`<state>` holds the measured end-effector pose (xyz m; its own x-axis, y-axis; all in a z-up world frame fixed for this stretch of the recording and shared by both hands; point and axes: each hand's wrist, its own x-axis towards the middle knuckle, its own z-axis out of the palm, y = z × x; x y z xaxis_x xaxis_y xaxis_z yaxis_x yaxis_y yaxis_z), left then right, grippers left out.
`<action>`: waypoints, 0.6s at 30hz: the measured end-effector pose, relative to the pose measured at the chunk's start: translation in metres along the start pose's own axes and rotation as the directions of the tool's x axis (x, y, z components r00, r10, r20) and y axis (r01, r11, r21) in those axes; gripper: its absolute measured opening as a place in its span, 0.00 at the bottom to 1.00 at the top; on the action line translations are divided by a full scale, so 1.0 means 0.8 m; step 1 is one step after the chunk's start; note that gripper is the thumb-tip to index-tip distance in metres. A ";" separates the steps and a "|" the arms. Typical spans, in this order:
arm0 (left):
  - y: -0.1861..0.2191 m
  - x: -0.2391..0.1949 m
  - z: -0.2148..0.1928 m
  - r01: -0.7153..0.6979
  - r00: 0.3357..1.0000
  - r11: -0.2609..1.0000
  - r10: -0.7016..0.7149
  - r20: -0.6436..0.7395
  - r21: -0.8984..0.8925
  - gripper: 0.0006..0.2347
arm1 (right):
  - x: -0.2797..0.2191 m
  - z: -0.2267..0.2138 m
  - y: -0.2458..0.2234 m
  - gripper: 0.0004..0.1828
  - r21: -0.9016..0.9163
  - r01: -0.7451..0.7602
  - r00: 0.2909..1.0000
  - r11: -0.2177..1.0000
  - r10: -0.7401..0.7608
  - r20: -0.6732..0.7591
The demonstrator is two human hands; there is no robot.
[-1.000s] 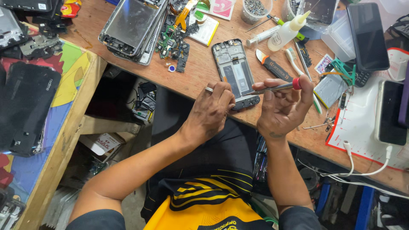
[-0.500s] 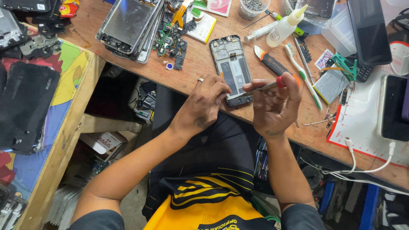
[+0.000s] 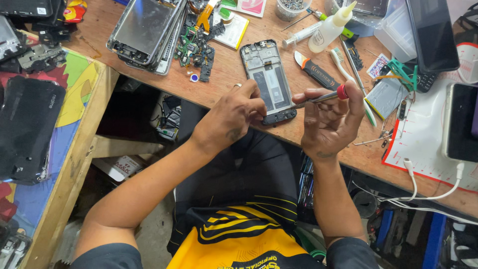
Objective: The person removes the battery from a smartphone using a prying tool, then uses a screwdriver to remove screws and a small internal component. The removed parts are placed on the workbench.
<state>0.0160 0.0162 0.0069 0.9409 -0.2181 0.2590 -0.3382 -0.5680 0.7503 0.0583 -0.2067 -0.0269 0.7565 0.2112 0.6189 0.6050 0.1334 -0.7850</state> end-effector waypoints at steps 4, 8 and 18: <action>-0.003 0.017 -0.008 -0.032 0.991 0.985 0.008 0.136 0.172 0.09 | 0.000 0.000 0.000 0.32 -0.008 -0.011 1.000 1.000 0.011 -0.002; -0.006 0.027 -0.009 -0.105 0.989 0.989 0.093 0.116 0.105 0.08 | -0.001 0.000 0.000 0.31 -0.022 -0.042 0.999 0.999 0.042 -0.034; -0.035 0.069 0.000 -0.120 0.974 0.988 0.098 -0.205 -0.101 0.01 | 0.010 -0.013 -0.008 0.35 -0.166 -0.089 0.986 0.982 0.063 -0.157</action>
<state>0.0773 0.0197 0.0002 0.8866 -0.1049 0.4504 -0.4455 -0.4548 0.7711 0.0631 -0.2161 -0.0164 0.8228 0.0641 0.5647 0.5678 -0.0486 -0.8217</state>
